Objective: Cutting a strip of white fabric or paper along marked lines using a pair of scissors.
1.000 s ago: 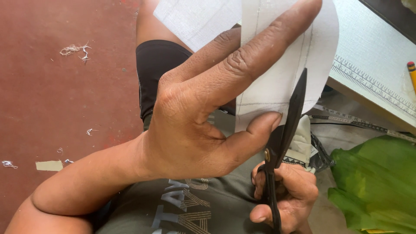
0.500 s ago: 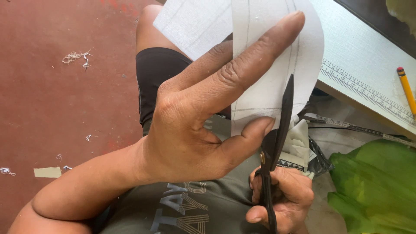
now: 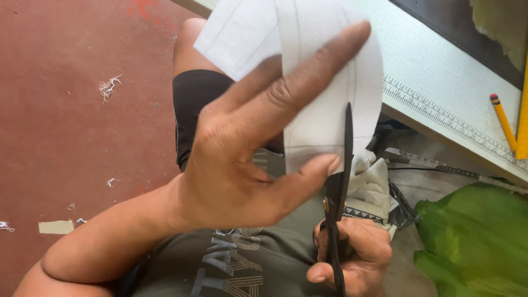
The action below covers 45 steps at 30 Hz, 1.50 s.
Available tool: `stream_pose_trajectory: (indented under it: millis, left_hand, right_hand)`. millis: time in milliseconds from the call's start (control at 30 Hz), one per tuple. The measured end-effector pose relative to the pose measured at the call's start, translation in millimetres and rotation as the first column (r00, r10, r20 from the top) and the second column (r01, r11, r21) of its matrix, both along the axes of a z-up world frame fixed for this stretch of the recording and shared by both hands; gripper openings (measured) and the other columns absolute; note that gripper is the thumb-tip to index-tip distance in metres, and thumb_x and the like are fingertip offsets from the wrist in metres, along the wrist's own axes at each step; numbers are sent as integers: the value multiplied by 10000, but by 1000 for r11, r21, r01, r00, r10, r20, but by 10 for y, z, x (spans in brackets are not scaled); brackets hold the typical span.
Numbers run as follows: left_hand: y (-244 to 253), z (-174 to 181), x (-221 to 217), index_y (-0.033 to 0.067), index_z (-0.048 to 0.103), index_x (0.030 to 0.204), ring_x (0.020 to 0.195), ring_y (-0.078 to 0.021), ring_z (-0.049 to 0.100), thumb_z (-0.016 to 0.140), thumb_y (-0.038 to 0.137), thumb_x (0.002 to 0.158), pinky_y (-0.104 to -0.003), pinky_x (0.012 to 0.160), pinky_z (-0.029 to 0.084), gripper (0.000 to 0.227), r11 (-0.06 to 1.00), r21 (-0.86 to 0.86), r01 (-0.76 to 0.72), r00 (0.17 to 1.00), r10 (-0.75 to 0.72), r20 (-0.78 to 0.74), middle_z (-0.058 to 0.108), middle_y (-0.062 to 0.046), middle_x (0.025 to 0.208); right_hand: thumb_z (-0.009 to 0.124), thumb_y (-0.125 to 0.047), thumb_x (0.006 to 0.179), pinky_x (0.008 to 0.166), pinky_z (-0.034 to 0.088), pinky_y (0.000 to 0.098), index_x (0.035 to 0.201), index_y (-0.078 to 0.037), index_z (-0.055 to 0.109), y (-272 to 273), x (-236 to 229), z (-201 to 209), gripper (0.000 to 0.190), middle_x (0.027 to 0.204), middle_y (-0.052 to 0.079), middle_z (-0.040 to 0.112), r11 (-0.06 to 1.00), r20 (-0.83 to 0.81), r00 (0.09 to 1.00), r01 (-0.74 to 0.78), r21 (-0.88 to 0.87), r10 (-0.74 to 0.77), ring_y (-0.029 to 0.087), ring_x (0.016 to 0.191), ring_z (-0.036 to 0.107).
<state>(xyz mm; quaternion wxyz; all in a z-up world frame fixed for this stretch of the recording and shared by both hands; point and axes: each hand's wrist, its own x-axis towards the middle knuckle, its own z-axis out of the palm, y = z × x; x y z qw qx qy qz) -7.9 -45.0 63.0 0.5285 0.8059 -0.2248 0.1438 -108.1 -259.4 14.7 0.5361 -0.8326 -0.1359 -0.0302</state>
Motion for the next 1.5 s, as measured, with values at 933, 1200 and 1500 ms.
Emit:
stream_pose_trajectory:
  millis: [933, 1200, 1500]
  left_hand:
    - [-56, 43, 22, 18, 434, 1538, 844, -178, 460, 721, 55, 969, -243, 821, 519, 638, 983, -164, 84, 996, -83, 10, 630, -103, 1122]
    - [-47, 40, 27, -10, 416, 1529, 928, -196, 515, 706, 32, 967, -262, 881, 535, 634, 986, -140, 95, 995, -92, 32, 690, -110, 1245]
    - [-64, 49, -35, -30, 416, 1511, 1204, -269, 717, 684, 77, 1014, -298, 1091, 569, 575, 968, -186, 167, 986, -166, 20, 640, -230, 1422]
  right_hand:
    - [649, -637, 890, 362, 384, 197, 573, -71, 567, -42, 60, -16, 654, 461, 1, 553, 997, 136, 991, -29, 72, 19, 95, 373, 528]
    - [573, -819, 818, 348, 247, 200, 533, -112, 581, 90, -23, 40, 762, 431, -52, 511, 983, 48, 982, 184, -17, -183, 27, 331, 381]
    - [628, -758, 889, 375, 404, 198, 764, -61, 624, 81, -14, -59, 708, 422, -24, 479, 983, 133, 981, 118, 143, -137, 80, 375, 464]
